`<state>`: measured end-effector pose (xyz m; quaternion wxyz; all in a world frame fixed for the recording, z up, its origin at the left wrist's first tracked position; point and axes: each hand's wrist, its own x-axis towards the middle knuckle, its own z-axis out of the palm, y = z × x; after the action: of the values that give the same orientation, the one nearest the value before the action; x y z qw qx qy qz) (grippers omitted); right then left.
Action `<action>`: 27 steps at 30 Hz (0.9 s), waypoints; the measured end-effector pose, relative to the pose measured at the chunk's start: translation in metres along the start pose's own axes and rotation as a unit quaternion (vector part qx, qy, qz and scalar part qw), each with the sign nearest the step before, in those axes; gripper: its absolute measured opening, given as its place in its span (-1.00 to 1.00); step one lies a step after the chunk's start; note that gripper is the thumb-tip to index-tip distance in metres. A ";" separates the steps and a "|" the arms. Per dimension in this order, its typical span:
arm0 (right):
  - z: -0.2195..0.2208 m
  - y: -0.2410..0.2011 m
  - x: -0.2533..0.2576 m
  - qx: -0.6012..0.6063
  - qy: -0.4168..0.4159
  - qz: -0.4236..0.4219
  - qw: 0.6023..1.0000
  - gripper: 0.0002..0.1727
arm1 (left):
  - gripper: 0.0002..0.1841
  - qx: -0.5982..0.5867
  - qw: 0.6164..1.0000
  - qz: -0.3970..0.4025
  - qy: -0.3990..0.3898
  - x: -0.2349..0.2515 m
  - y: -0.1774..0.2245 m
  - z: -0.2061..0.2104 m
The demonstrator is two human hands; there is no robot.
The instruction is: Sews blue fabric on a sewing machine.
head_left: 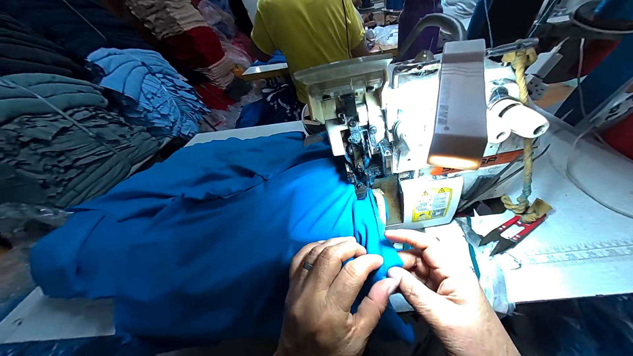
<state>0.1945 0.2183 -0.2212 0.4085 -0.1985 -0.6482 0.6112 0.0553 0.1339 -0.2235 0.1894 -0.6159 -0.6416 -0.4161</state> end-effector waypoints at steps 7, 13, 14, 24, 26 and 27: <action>-0.002 0.006 -0.002 -0.076 -0.008 -0.081 0.994 -0.65 | -0.78 -0.019 0.999 0.036 0.021 0.009 -0.002 0.000; 0.000 0.008 -0.003 -0.119 -0.024 -0.118 0.986 -0.64 | -0.74 -0.003 0.995 0.097 -0.025 0.020 -0.004 -0.007; -0.001 0.008 -0.003 -0.107 -0.027 -0.110 0.988 -0.66 | -0.73 -0.004 0.994 0.106 -0.032 0.020 -0.005 -0.008; -0.007 -0.002 0.005 -0.037 -0.074 -0.074 0.994 -0.80 | -0.56 -0.049 0.997 0.062 0.012 -0.006 -0.014 0.001; -0.007 0.000 0.008 -0.074 -0.080 -0.115 0.987 -0.82 | -0.51 0.013 0.999 0.052 0.008 -0.011 -0.018 0.012; -0.008 0.000 0.010 -0.109 -0.083 -0.144 0.980 -0.82 | -0.58 0.045 0.997 0.059 0.010 -0.012 -0.020 0.016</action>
<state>0.1945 0.2309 -0.2193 0.4127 -0.0946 -0.7646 0.4859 0.0425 0.1410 -0.2476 0.2481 -0.6392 -0.6203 -0.3809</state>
